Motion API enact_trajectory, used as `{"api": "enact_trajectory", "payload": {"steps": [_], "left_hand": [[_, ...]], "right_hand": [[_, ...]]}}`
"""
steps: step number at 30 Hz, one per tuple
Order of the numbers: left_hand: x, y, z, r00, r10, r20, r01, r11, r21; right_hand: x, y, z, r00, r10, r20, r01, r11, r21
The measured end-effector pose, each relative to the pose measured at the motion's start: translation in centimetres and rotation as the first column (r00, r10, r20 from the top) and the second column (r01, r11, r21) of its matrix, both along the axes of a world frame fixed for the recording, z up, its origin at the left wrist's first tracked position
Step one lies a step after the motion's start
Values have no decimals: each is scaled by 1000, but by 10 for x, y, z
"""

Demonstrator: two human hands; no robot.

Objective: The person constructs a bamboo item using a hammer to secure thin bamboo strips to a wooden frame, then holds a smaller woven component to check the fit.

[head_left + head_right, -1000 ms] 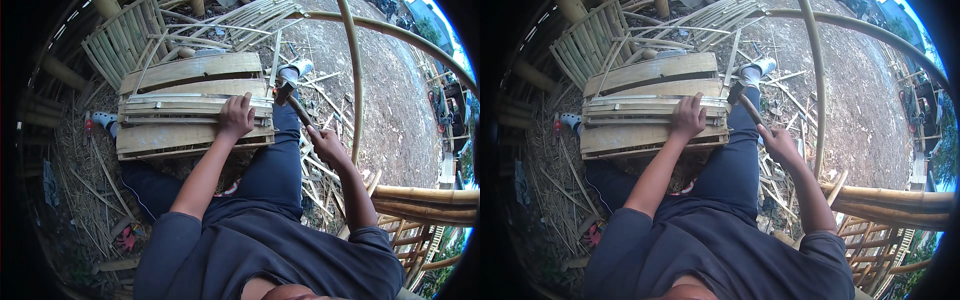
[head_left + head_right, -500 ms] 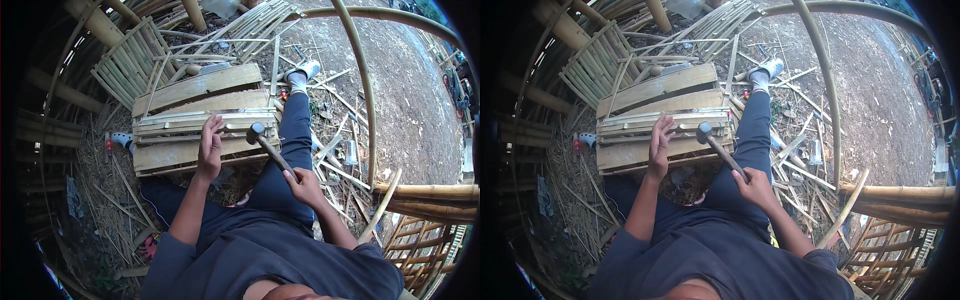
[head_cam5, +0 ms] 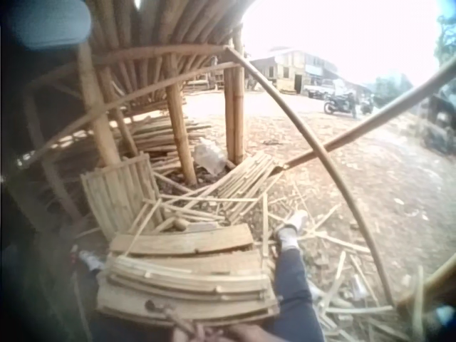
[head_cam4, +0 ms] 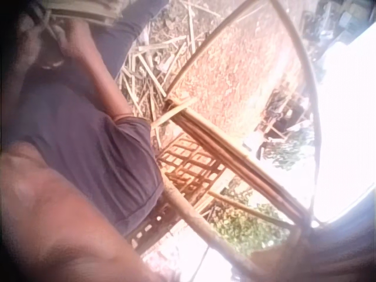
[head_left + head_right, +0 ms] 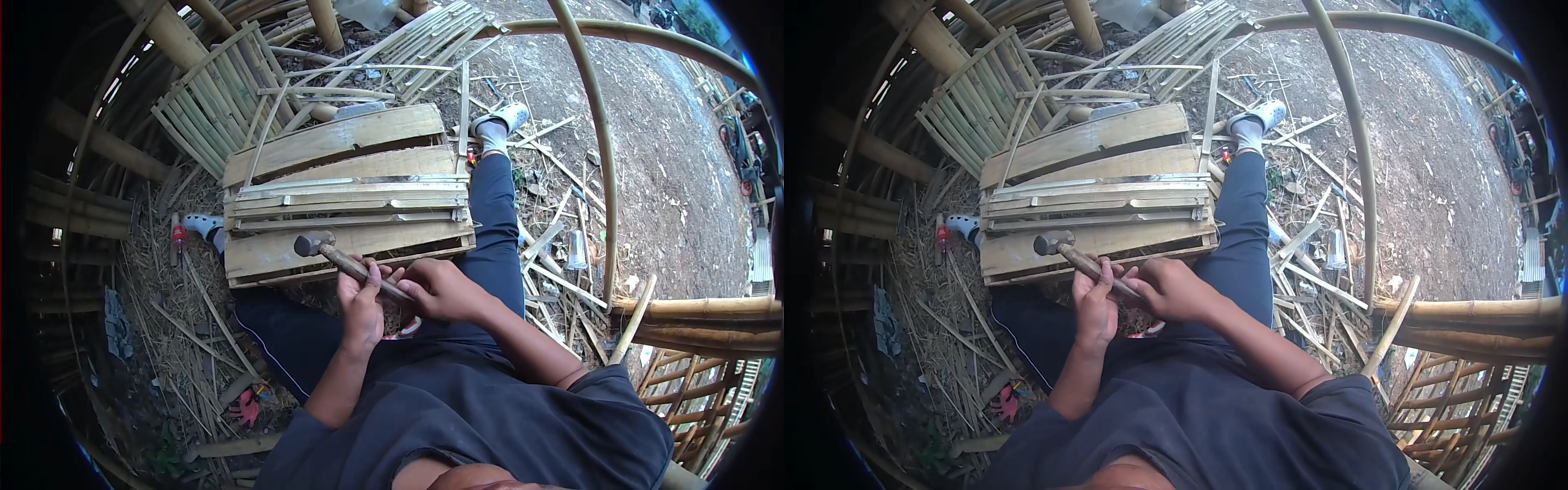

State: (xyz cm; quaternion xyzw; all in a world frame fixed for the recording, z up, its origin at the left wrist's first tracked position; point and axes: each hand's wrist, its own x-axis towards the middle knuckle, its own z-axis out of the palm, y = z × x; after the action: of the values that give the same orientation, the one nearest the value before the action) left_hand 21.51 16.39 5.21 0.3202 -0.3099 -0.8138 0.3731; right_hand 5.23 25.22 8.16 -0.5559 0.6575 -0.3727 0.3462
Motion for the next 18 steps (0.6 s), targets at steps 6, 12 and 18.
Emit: {"api": "enact_trajectory", "payload": {"steps": [6,12,18], "left_hand": [[21,-23,-3,999,-9,-45,6,997,-77],[28,-38,-6,999,-47,-18,41,972,-233],[26,-44,-9,996,-81,31,86,961,-263]], "right_hand": [[-119,-41,-45,659,-744,-111,739,668,-88],[-201,-74,-87,669,-743,20,643,592,486],[-199,-78,-84,771,-630,92,549,731,406]]}}
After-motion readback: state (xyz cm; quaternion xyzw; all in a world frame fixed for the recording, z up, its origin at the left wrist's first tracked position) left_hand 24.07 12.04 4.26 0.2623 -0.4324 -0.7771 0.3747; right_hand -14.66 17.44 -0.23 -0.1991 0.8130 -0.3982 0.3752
